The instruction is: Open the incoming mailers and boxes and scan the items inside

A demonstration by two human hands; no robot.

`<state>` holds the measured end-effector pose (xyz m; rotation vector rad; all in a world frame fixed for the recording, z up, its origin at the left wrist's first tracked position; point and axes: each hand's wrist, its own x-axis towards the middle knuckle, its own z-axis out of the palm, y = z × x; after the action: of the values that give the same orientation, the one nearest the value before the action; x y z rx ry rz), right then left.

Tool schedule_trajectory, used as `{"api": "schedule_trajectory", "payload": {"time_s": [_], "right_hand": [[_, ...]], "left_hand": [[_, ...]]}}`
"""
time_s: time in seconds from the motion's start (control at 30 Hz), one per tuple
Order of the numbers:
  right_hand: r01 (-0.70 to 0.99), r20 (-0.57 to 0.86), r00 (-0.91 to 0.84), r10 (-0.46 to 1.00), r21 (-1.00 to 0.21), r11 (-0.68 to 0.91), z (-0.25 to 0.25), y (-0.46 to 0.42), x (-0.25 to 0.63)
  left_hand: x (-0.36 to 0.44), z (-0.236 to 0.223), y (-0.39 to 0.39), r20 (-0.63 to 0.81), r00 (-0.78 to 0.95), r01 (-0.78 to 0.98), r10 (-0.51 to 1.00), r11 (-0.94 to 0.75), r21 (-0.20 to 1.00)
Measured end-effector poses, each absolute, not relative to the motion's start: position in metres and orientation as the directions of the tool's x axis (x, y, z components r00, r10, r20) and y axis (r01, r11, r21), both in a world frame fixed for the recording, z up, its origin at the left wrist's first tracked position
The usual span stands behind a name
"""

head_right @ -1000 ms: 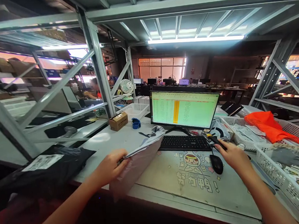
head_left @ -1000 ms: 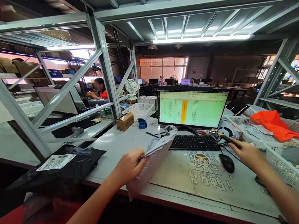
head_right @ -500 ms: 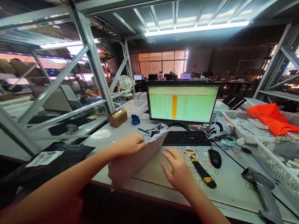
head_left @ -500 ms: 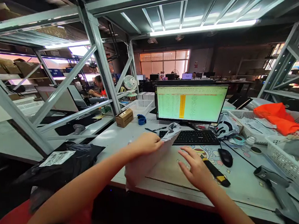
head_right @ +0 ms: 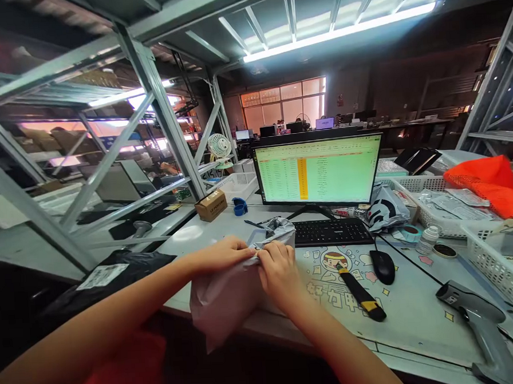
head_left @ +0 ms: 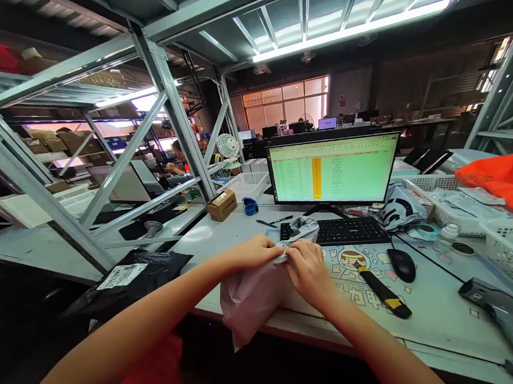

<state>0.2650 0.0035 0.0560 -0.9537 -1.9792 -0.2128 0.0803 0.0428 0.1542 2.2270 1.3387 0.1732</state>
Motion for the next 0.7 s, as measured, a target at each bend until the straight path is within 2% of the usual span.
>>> {"api": "schedule_trajectory", "payload": {"time_s": [0.13,0.3,0.47,0.57,0.7], "right_hand": [[0.683,0.828,-0.285,0.483,-0.179,0.709,0.050,0.003,0.265],[0.630,0.900,-0.218,0.378,-0.166,0.759,0.037,-0.004,0.266],[0.639,0.887,-0.218,0.408,-0.186,0.746,0.034,-0.010,0.268],[0.646,0.864,-0.251,0.437,-0.187,0.740,0.036,-0.015,0.269],[0.637,0.822,-0.342,0.455,-0.153,0.756,0.039,-0.029,0.269]], "left_hand": [[0.086,0.154,0.047,-0.186,0.476,0.801,0.860,-0.336,0.496],[0.092,0.162,0.042,-0.205,0.503,0.822,0.839,-0.392,0.413],[0.106,0.175,0.032,-0.150,0.626,0.780,0.765,-0.611,0.137],[0.113,0.170,0.024,-0.081,0.674,0.736,0.734,-0.677,-0.018],[0.110,0.161,0.023,-0.050,0.700,0.701,0.712,-0.699,-0.141]]}}
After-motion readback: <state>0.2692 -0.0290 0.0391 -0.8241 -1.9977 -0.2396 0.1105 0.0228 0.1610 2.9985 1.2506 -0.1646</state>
